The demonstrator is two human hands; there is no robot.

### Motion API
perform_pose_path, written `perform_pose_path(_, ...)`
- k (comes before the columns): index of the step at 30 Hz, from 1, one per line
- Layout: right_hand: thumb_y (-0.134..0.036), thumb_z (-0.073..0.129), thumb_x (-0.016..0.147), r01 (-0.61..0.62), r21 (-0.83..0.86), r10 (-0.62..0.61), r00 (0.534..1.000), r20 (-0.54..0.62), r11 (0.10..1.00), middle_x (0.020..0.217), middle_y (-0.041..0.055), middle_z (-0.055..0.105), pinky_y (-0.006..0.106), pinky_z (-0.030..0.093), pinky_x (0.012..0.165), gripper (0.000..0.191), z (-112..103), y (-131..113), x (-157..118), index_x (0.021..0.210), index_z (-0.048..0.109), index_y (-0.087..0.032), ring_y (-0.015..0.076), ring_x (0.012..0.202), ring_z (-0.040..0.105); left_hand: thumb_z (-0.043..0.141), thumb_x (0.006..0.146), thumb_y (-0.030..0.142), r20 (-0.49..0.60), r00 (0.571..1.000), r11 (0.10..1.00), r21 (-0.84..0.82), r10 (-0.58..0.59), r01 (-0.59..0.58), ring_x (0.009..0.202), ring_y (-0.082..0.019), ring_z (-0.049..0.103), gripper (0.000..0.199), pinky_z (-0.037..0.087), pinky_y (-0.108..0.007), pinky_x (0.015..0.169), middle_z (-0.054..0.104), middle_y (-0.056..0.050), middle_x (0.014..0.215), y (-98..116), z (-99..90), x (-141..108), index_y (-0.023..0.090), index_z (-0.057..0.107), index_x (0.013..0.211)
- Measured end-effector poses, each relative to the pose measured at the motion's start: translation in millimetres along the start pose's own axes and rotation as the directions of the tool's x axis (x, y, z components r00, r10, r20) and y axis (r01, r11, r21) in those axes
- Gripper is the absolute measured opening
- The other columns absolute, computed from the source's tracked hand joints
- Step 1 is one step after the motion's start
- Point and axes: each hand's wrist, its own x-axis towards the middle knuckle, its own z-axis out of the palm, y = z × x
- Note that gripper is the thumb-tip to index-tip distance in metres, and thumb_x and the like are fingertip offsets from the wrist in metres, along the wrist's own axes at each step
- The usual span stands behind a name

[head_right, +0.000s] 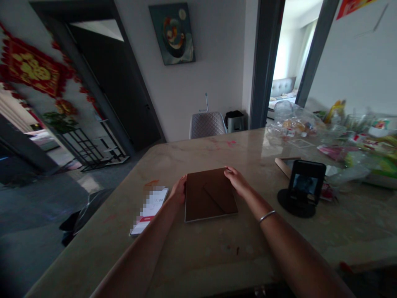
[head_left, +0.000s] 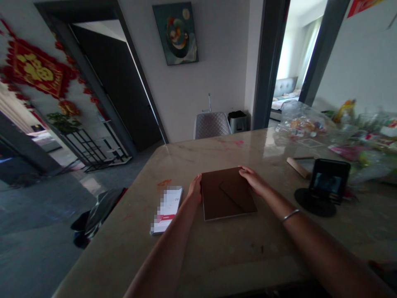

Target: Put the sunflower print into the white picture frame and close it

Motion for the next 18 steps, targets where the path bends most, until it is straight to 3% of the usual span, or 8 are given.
perform_pose_path(3,-0.029,0.057,0.065,-0.031,0.068,0.035,0.998,-0.054,0.997,0.100,0.0021,0.065,0.035,0.045,0.082,0.037,-3.6,2.7,4.8,0.101,0.055,-0.026,0.0196,0.097,0.058,0.052,0.076,0.027,0.035,0.996,0.996,0.013,-0.087,0.087,0.066,-0.018,0.063,0.015,0.050,-0.030,0.065,0.064,-0.004,0.061,2.9,4.5,-6.0,0.014,0.059,0.072)
perform_pose_path(6,-0.027,0.056,0.065,0.012,0.107,0.003,0.990,-0.141,0.994,0.100,0.0016,0.066,0.034,0.045,0.084,0.033,-11.3,5.2,11.7,0.098,0.056,-0.026,0.0191,0.100,0.057,0.050,0.078,0.025,0.159,0.970,0.981,0.095,-0.184,0.171,0.071,-0.021,0.064,0.018,0.050,-0.031,0.065,0.066,-0.007,0.066,5.1,9.6,-14.5,0.012,0.062,0.078)
perform_pose_path(10,-0.028,0.055,0.066,0.051,0.169,-0.013,0.975,-0.221,0.984,0.102,0.0004,0.065,0.034,0.045,0.086,0.034,-23.7,7.5,20.2,0.100,0.055,-0.027,0.0184,0.101,0.057,0.052,0.077,0.020,0.327,0.907,0.958,0.195,-0.265,0.209,0.078,-0.023,0.064,0.019,0.049,-0.033,0.070,0.068,-0.011,0.079,5.7,9.4,-22.3,0.011,0.063,0.090)
perform_pose_path(14,-0.027,0.054,0.068,0.049,0.208,-0.001,0.975,-0.223,0.977,0.104,0.0003,0.064,0.033,0.045,0.086,0.032,-30.0,7.8,23.3,0.101,0.054,-0.027,0.0175,0.101,0.057,0.058,0.073,0.013,0.443,0.839,0.945,0.232,-0.315,0.232,0.078,-0.020,0.064,0.018,0.048,-0.032,0.074,0.067,-0.012,0.090,8.0,1.8,-23.2,0.011,0.062,0.090)
perform_pose_path(18,-0.028,0.049,0.073,-0.001,0.151,0.021,0.991,-0.131,0.989,0.099,0.0022,0.066,0.034,0.048,0.080,0.028,-28.6,10.5,21.2,0.100,0.055,-0.025,0.0175,0.093,0.061,0.061,0.071,0.014,0.403,0.876,0.958,0.211,-0.267,0.195,0.082,-0.021,0.063,0.018,0.048,-0.031,0.075,0.067,-0.011,0.088,10.3,-1.7,-20.0,0.012,0.062,0.089)
